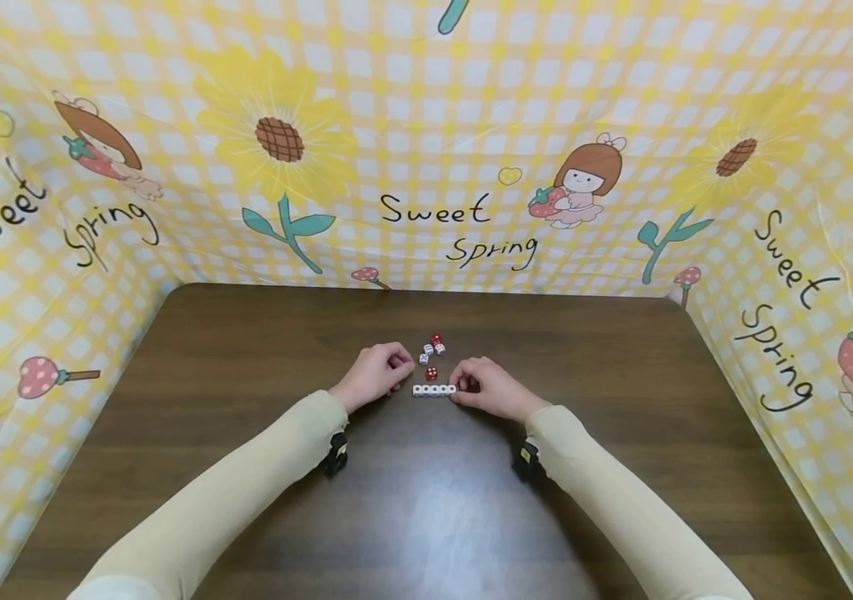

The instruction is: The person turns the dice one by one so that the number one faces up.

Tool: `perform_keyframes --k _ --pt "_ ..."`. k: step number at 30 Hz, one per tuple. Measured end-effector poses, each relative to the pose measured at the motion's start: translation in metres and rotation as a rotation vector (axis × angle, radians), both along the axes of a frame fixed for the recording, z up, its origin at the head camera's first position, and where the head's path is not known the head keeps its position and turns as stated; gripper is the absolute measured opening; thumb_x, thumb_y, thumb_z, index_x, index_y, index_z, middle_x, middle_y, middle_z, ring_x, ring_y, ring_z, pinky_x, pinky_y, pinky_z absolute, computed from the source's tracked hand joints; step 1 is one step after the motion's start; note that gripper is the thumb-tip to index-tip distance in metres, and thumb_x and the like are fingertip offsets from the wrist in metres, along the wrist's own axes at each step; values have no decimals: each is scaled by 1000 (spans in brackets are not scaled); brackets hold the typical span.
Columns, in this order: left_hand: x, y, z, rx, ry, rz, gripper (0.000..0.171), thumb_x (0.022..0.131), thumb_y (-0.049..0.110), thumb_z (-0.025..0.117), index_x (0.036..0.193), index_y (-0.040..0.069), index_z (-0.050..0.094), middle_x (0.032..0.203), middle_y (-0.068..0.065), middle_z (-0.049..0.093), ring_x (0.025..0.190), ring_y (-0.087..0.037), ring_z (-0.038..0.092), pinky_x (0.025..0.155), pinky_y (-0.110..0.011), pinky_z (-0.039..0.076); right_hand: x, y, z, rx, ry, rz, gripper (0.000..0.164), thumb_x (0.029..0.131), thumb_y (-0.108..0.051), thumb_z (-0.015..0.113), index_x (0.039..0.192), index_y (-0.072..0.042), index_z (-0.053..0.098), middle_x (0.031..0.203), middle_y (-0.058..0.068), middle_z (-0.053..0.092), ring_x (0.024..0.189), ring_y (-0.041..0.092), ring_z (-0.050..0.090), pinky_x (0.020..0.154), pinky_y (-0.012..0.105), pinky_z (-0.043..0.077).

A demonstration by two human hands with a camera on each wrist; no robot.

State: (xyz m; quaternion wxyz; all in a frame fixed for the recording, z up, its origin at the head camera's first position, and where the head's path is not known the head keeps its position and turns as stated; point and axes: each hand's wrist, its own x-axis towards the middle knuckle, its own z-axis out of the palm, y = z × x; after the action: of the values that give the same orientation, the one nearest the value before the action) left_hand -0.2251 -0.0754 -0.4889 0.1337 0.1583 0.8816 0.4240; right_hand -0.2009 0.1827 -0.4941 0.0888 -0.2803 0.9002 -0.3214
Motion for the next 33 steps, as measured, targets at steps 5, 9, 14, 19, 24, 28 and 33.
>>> perform_keyframes --k 5,9,14,19,24,28,33 --pt "-9 4 0 -56 71 20 14 101 21 70 107 9 73 95 -4 72 84 -17 64 80 -37 53 0 -1 -1 9 -12 13 13 94 -17 78 101 -15 68 87 -5 58 88 14 48 81 32 41" --pt "-12 7 2 -80 75 35 17 101 23 70 108 8 74 97 -5 72 90 -20 64 86 -41 52 1 -2 -1 7 -8 22 13 95 -18 78 102 -14 68 88 -4 59 88 15 48 81 32 41" --pt "-12 9 6 -116 65 48 21 101 28 71 107 9 74 98 -5 73 92 -21 66 88 -42 53 0 -3 -4 12 3 26 13 95 -18 78 102 -15 68 88 -5 59 88 14 49 82 32 40" --pt "-12 12 6 -146 52 81 26 99 37 73 102 12 74 94 -3 72 88 -19 65 83 -39 52 -1 -3 -6 16 5 28 13 95 -18 78 102 -15 67 88 -5 58 88 14 49 82 31 40" --pt "-13 12 4 -159 49 62 23 97 37 74 100 13 73 93 -1 72 87 -18 65 81 -39 51 0 -3 -5 11 17 31 13 95 -18 78 102 -15 68 88 -5 58 88 14 49 82 32 41" --pt "-15 9 3 -129 39 20 19 98 32 75 101 13 72 94 -2 71 89 -18 65 84 -39 51 1 -2 -3 7 28 25 13 94 -18 78 101 -14 68 88 -4 58 88 14 49 82 32 41" --pt "-15 6 2 -78 54 -18 15 95 23 77 99 9 71 93 -4 70 88 -19 64 85 -38 52 1 0 -2 4 29 10 14 94 -17 79 101 -14 67 88 -4 58 88 14 49 83 33 41"
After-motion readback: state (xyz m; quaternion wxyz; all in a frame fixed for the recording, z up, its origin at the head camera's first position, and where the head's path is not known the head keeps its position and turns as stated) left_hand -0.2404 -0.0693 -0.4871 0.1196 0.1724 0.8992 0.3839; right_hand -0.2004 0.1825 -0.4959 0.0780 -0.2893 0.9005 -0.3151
